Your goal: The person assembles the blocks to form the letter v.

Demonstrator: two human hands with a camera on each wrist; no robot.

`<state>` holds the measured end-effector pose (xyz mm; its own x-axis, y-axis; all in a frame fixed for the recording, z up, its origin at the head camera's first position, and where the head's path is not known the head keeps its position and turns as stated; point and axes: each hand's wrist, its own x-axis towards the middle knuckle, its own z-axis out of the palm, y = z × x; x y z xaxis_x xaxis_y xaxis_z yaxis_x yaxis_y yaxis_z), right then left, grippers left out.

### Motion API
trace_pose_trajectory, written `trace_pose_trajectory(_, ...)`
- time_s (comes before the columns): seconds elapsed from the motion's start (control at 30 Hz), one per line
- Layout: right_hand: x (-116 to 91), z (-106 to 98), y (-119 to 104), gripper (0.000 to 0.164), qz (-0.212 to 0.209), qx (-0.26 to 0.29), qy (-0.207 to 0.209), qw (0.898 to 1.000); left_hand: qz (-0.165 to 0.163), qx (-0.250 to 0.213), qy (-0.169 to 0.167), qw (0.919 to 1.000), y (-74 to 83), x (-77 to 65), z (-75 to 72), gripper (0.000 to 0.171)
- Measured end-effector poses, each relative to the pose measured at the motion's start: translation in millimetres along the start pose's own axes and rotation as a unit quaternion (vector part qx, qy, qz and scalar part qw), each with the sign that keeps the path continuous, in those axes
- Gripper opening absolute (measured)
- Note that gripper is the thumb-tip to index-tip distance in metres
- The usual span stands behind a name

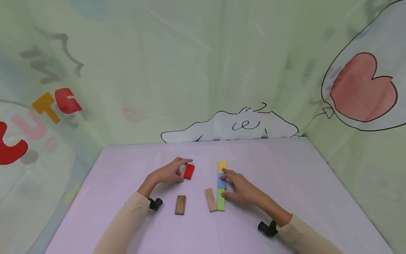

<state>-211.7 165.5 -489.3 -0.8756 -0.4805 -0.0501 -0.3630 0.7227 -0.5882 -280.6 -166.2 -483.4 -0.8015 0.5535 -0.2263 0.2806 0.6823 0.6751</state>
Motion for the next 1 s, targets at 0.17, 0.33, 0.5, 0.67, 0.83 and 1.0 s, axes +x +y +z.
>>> trace_pose_trajectory(0.17,0.4,-0.8,0.0,0.054,-0.005,-0.002,0.001,1.0,-0.005,0.017,-0.022,0.9996,-1.3,6.4,-6.2,0.075)
trace_pose_trajectory(0.33,0.0,-1.2,-0.8,0.054,-0.009,-0.002,0.001,1.0,-0.006,0.036,-0.027,0.999,-4.1,10.2,-8.1,0.073)
trace_pose_trajectory(0.5,0.2,-2.1,-1.7,0.055,-0.012,-0.003,0.0,1.0,-0.002,0.037,-0.039,0.9986,-5.4,11.3,-10.2,0.071)
trace_pose_trajectory(0.67,0.5,-3.2,-2.2,0.055,-0.013,-0.007,0.002,1.0,0.004,0.036,-0.048,0.9982,-7.0,12.7,-13.2,0.072)
trace_pose_trajectory(0.83,0.9,-2.2,-1.5,0.055,-0.013,-0.008,0.001,1.0,0.005,0.039,-0.052,0.9979,-9.5,15.4,-13.0,0.068)
trace_pose_trajectory(1.0,0.6,-0.5,-0.8,0.055,-0.013,-0.004,0.002,1.0,0.012,0.038,-0.054,0.9978,-10.1,14.1,-12.2,0.065)
